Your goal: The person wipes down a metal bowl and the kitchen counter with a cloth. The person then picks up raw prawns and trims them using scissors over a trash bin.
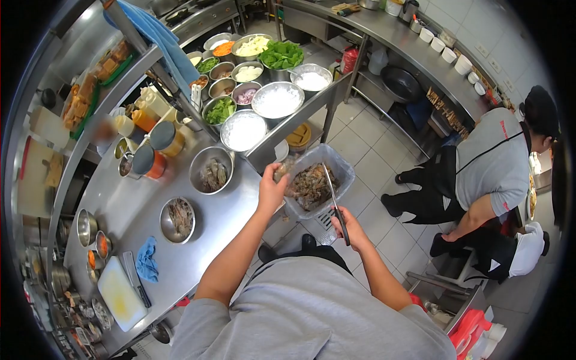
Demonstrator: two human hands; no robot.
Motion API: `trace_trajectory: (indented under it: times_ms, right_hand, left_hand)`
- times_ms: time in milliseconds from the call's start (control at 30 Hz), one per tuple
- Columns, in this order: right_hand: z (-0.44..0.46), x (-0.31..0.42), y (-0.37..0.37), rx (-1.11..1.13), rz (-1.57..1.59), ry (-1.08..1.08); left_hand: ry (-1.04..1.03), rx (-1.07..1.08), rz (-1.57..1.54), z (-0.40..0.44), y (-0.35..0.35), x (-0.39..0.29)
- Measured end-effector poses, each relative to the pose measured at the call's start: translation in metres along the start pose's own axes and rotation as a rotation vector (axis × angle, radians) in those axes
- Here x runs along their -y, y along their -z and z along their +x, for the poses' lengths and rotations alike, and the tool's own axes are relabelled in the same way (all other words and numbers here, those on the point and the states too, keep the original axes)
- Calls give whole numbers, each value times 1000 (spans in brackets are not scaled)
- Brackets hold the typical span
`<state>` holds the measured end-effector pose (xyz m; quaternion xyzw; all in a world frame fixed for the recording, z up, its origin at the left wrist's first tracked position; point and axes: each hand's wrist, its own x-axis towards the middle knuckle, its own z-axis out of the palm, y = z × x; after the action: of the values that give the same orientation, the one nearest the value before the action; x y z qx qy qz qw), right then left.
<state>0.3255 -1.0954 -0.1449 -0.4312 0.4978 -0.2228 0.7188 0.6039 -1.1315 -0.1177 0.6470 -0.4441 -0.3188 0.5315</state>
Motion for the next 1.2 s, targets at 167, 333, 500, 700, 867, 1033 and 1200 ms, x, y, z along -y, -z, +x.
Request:
trace_trajectory:
  times_ms: [167,333,500,700,867,1033,1200]
  right_hand:
    - [-11,-12,5,-187,-470,324]
    - [-19,-6,5,-260,-544,468]
    - [-20,13,6,-303,-717,506]
    - [-13,18,9,-308,-799,548]
    - [-12,15,4,-319,-915,529]
    - [-11,13,3,-204,-740,332]
    - [-4,-4,8,-96,-553,72]
  left_hand:
    - [486,68,-509,11,-2,3]
    - [611,138,-638,7,-12,-3]
    - [653,179,-641,6,-21,-4]
    - [657,207,-646,7,-30,2]
    - [736,171,-597,6,-39,9]
    - [769,105,-578,1,-48,12]
    - [736,82,-504,-2,-55,17]
